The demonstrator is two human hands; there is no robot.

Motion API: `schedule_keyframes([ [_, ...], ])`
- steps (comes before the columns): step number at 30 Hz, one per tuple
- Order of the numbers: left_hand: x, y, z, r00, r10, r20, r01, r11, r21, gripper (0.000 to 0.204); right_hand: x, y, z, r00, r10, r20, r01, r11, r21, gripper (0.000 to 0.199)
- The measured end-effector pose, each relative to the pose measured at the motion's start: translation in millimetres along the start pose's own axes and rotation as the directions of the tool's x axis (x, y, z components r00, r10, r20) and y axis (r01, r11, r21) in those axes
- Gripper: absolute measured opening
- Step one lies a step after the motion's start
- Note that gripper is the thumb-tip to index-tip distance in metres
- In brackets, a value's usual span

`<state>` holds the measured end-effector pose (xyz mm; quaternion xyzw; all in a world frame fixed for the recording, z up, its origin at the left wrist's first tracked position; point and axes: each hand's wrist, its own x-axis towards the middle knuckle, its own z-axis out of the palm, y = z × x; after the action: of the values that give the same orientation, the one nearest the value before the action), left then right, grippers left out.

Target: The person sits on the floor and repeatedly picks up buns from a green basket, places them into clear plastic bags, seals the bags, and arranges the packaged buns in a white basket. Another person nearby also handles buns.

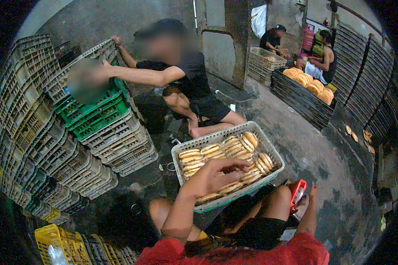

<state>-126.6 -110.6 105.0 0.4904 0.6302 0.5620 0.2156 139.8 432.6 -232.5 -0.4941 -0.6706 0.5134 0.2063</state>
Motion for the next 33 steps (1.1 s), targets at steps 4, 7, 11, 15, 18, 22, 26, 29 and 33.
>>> schedule_keyframes([
  [4, 54.0, -118.6, 29.0, 0.954, -0.298, -0.027, 0.299, 0.952, 0.067, 0.036, -53.2, 40.5, -6.7, 0.996, 0.043, -0.084, -0.092, 0.29, -0.953, 0.057],
  [7, 47.9, -216.0, 84.1, 0.952, -0.284, -0.11, 0.304, 0.863, 0.404, 0.046, -71.8, 53.8, 5.6, 0.958, -0.038, -0.285, -0.21, 0.587, -0.782, 0.054],
  [11, 3.2, -287.2, 146.9, 0.904, -0.427, -0.032, 0.256, 0.477, 0.841, 0.052, -60.5, 49.9, 15.7, 0.931, -0.118, -0.347, -0.263, 0.442, -0.857, 0.046],
  [15, -7.9, -302.3, 163.0, 0.905, -0.415, -0.093, 0.28, 0.416, 0.865, 0.044, -52.9, 34.4, 17.5, 0.908, -0.23, -0.351, -0.209, 0.476, -0.854, 0.035],
  [18, -1.5, -302.8, 165.1, 0.927, -0.353, -0.131, 0.267, 0.371, 0.889, 0.039, -59.2, 24.7, 18.4, 0.94, -0.196, -0.281, -0.164, 0.463, -0.871, 0.034],
  [22, 2.3, -310.8, 171.5, 0.836, -0.531, -0.135, 0.35, 0.328, 0.878, 0.043, -58.9, 17.7, 17.5, 0.932, -0.208, -0.297, -0.168, 0.477, -0.862, 0.035],
  [26, 1.1, -317.0, 175.5, 0.809, -0.558, -0.185, 0.429, 0.345, 0.835, 0.047, -49.8, 17.8, 18.7, 0.921, -0.244, -0.305, -0.181, 0.424, -0.887, 0.035],
  [29, 1.9, -317.9, 173.4, 0.897, -0.416, -0.152, 0.318, 0.365, 0.875, 0.041, -44.3, 19.1, 20.2, 0.926, -0.189, -0.326, -0.21, 0.461, -0.862, 0.036],
  [33, 0.8, -317.6, 171.2, 0.922, -0.371, -0.109, 0.276, 0.436, 0.856, 0.038, -41.4, 18.9, 17.9, 0.931, -0.175, -0.322, -0.22, 0.435, -0.873, 0.036],
])
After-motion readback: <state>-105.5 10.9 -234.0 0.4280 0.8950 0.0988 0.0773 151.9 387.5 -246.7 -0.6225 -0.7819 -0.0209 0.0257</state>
